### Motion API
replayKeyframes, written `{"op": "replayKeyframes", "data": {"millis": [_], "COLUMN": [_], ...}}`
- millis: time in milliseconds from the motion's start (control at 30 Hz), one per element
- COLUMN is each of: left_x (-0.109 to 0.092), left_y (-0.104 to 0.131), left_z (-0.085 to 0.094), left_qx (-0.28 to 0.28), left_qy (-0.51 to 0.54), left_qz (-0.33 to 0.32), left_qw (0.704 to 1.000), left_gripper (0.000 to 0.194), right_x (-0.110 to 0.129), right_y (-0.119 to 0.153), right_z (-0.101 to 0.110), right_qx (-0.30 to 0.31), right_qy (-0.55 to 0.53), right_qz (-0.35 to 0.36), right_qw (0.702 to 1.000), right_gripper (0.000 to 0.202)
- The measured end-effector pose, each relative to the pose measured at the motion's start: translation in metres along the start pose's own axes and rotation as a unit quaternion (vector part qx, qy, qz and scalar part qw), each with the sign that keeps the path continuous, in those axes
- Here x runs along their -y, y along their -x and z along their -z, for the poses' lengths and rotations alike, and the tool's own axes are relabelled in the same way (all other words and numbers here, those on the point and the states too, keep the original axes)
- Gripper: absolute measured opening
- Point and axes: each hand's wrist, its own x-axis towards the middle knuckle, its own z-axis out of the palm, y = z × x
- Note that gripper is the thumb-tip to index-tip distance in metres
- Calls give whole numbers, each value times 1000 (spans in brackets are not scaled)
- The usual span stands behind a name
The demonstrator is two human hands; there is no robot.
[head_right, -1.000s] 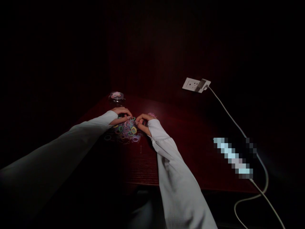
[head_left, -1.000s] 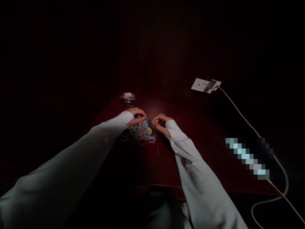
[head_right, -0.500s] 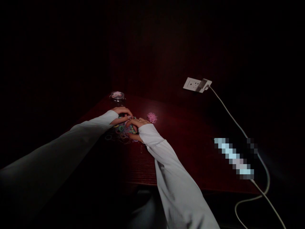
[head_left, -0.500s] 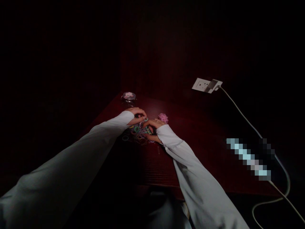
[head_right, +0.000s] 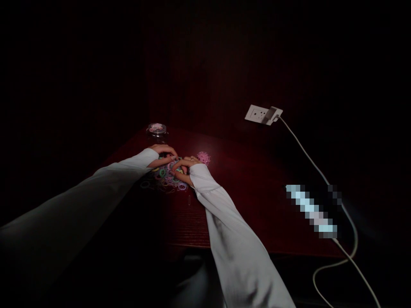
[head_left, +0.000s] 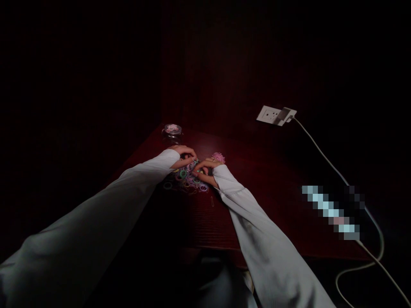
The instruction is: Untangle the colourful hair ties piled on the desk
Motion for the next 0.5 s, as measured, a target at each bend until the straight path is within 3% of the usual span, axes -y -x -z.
{"op": "replayKeyframes", "data": {"millis": [133, 300, 500], "left_x": [-6, -19, -27], "left_y": [1, -3, -4], "left_z": [1, -2, -4], "left_qx": [-14, -53, -32], "left_qy": [18, 111, 130], "left_qz": [-3, -18, -36], "left_qw": [1000, 992, 990], "left_gripper": [33, 50, 58], "right_x": [2, -5, -9], "right_y": [-5, -13, -14], "right_z": [-3, -7, -7], "right_qx": [-61, -151, -151], "right_qy": [-105, -264, -301], "right_qz": [-74, -159, -164], "right_qw": [990, 939, 927], "right_gripper": [41, 60, 59]}}
